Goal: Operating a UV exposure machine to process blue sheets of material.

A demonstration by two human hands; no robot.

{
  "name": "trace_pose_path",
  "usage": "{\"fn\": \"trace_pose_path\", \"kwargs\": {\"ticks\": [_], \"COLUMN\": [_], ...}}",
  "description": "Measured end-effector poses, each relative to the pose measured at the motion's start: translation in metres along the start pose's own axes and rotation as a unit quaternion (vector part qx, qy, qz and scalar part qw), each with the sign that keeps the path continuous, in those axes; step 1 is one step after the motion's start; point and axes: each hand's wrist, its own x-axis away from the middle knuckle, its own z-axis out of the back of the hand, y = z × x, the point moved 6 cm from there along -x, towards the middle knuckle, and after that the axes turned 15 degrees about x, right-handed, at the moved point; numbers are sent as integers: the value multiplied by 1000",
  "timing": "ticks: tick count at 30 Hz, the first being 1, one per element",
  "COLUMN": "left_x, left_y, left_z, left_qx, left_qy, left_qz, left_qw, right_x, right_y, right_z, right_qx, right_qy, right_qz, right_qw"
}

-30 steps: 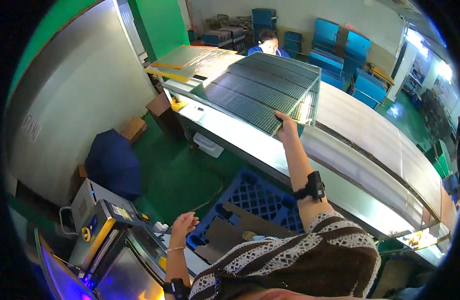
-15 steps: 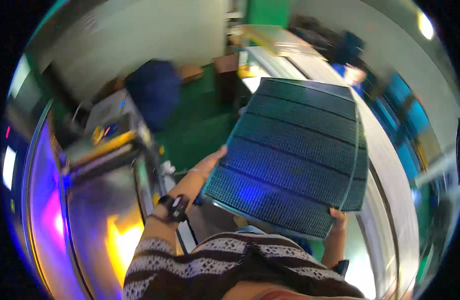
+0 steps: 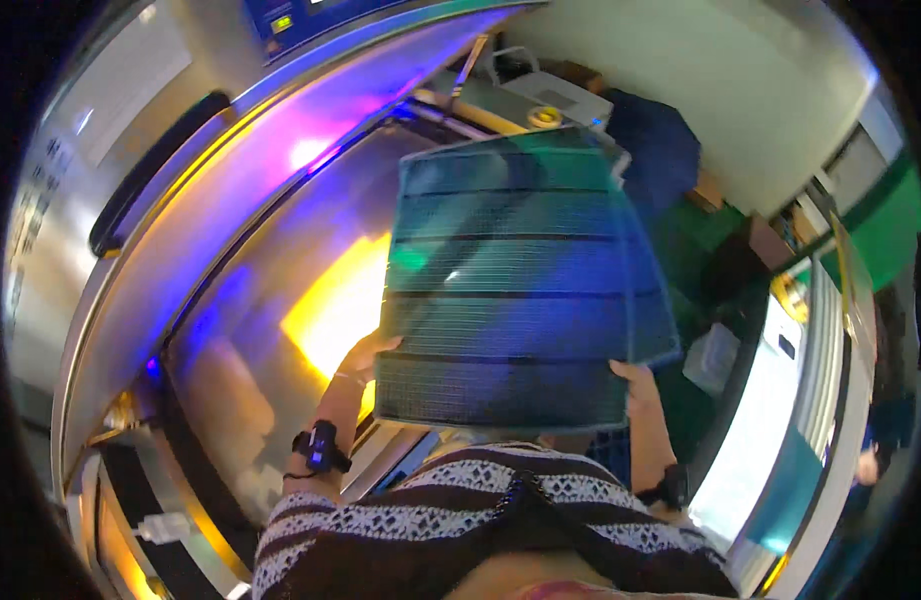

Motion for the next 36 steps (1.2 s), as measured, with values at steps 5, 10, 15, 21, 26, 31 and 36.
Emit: {"fn": "trace_pose_path", "kwargs": {"ticks": [5, 10, 15, 21, 26, 31, 36], "left_x": [111, 148, 173, 267, 340, 359, 349], "left_y": [-5, -19, 24, 25, 9, 17, 26], "left_z": [5, -3, 44, 61, 73, 109, 128], "left_qx": [-3, -49, -177, -61, -13, -90, -72], "left_qy": [192, 339, 496, 504, 514, 600, 544], "left_qz": [-90, -136, -240, -306, -305, -278, -283], "left_qw": [977, 930, 816, 805, 801, 745, 787], "right_x": [-81, -161, -277, -335, -352, -364, -420], "right_y": [39, 107, 142, 81, 63, 66, 95], "right_z": [-61, -55, -89, -62, -75, -64, -42], "right_qx": [37, 46, 0, -22, -156, 3, -21], "right_qy": [-162, -139, -173, -136, -30, -4, 24], "right_qz": [-119, -167, -94, -73, -138, -209, -118], "right_qw": [979, 975, 980, 988, 978, 978, 993]}}
